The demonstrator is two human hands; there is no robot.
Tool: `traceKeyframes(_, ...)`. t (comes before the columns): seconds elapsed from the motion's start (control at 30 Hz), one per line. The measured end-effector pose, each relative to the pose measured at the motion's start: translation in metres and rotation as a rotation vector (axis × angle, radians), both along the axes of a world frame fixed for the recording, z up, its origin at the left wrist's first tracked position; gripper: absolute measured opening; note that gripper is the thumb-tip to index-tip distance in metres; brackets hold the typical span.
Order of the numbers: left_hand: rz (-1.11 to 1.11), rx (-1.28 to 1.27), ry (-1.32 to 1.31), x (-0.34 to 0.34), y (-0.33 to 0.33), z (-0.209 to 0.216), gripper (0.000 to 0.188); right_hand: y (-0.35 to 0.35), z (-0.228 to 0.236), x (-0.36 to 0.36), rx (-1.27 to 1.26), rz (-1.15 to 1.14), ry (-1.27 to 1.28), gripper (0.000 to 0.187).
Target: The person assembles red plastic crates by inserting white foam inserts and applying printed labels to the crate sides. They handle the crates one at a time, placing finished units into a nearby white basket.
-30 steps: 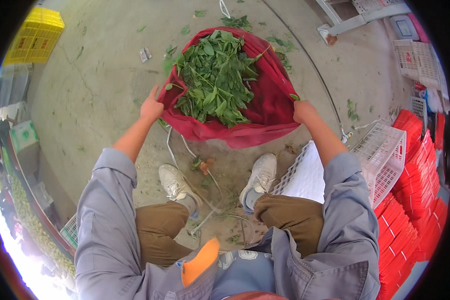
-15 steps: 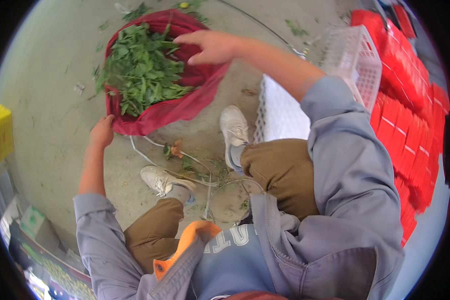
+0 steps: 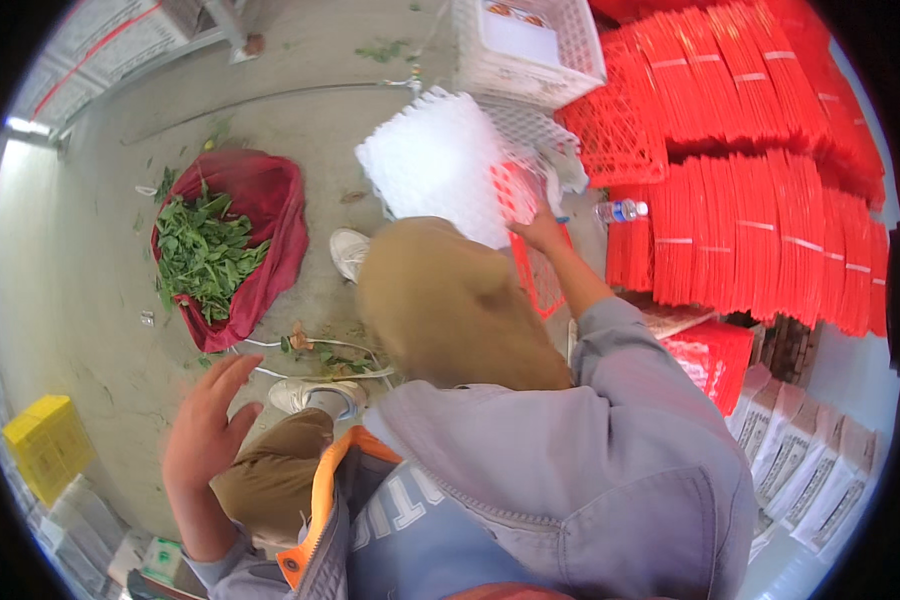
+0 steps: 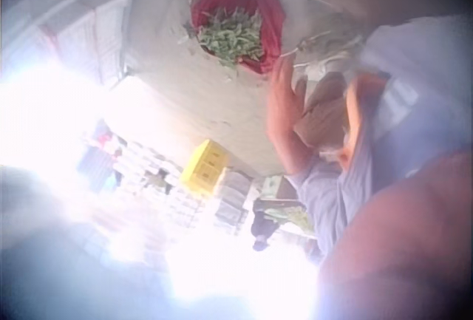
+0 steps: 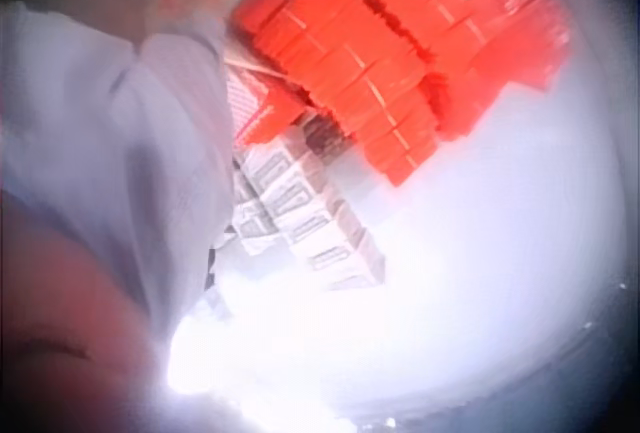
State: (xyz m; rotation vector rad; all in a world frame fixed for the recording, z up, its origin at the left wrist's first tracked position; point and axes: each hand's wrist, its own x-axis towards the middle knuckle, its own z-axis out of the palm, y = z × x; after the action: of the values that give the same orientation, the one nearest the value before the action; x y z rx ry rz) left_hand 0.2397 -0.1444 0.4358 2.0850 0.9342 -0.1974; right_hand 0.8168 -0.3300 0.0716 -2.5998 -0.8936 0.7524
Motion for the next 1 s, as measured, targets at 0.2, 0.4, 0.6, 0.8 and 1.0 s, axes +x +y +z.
traceKeyframes(0.2,0.384,-0.08,0.176,0.011,-0.099,-0.016,0.057,-0.018,-0.038,-0.026,-0.149,-0.118,0.166,0.124)
traceKeyframes(0.4,0.451,0.052,0.298,0.023,-0.164,-0.062,0.05,-0.03,-0.03,-0.042,-0.267,0.054,-0.018,0.114)
traceKeyframes(0.6,0.446,0.202,0.293,0.05,-0.17,-0.045,0.045,-0.053,0.0,-0.031,0.026,0.02,-0.073,0.1)
traceKeyframes(0.8,0.318,0.288,0.139,0.082,-0.149,-0.008,0.046,-0.089,0.063,0.006,0.317,0.034,0.104,0.082)
traceKeyframes(1.0,0.194,0.404,-0.017,0.087,-0.107,-0.016,0.043,-0.158,0.129,0.069,0.615,-0.171,0.768,0.067)
